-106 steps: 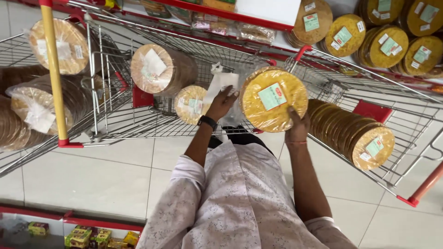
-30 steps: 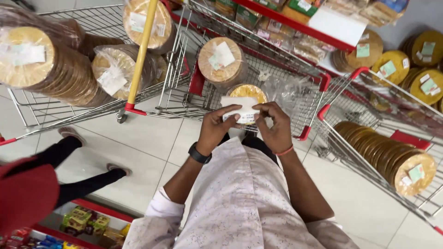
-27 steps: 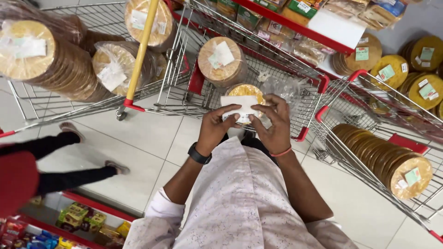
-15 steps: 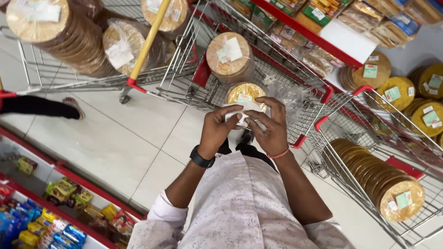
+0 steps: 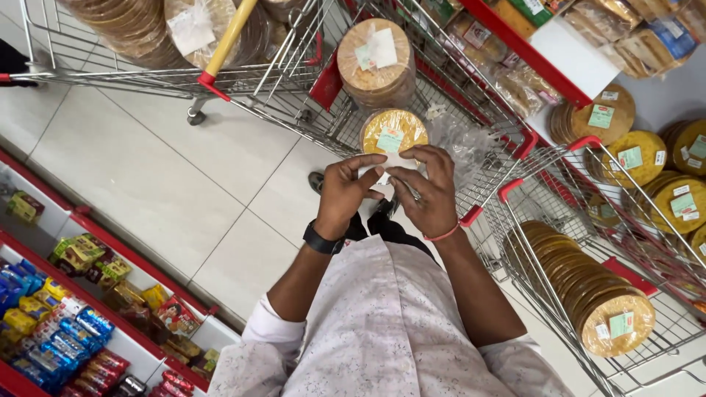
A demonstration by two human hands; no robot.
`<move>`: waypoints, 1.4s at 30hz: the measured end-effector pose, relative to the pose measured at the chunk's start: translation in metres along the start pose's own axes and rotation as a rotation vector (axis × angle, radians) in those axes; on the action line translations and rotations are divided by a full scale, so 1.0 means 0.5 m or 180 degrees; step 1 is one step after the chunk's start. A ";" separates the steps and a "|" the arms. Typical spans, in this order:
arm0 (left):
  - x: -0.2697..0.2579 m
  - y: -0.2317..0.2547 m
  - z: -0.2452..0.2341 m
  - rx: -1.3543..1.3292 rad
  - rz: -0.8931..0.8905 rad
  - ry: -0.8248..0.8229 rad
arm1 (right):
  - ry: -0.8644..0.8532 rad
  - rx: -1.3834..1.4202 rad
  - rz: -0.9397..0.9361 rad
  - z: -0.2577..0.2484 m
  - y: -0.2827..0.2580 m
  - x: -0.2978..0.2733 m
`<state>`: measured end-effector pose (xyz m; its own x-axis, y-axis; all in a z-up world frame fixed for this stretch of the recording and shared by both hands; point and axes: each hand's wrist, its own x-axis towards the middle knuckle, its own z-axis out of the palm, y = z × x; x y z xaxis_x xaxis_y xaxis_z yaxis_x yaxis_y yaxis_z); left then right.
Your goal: The person repeatedly picks up round packaged food items from a shopping cart, peels a barcode sticker from a printed sheet, and affixes it to the top of each package. The person handles multiple packages one at a time and places them back into the cart after labeling.
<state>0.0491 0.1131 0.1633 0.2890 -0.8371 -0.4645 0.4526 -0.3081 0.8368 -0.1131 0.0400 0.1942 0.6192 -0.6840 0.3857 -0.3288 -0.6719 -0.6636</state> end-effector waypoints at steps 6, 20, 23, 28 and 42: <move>-0.004 -0.003 0.013 0.0249 0.0316 0.0058 | 0.0041 0.0734 0.0480 -0.005 0.009 -0.022; 0.020 0.024 -0.028 0.3145 0.1749 0.0268 | 0.0087 0.1110 0.1050 0.100 0.060 0.018; 0.033 0.020 -0.044 0.2908 0.1618 0.0229 | 0.0196 0.1142 0.1160 0.118 0.059 0.038; 0.061 0.016 -0.087 0.2640 0.1369 0.0098 | 0.0142 0.1143 0.1226 0.144 0.072 0.051; 0.249 0.000 -0.216 0.4102 0.1923 -0.0092 | 0.0835 0.2219 0.3021 0.266 0.250 0.021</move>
<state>0.1763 0.0577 0.0744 0.1338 -0.9899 0.0462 -0.8085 -0.0821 0.5827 -0.0532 -0.0134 0.0300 0.1492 -0.9136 -0.3783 -0.0689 0.3721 -0.9256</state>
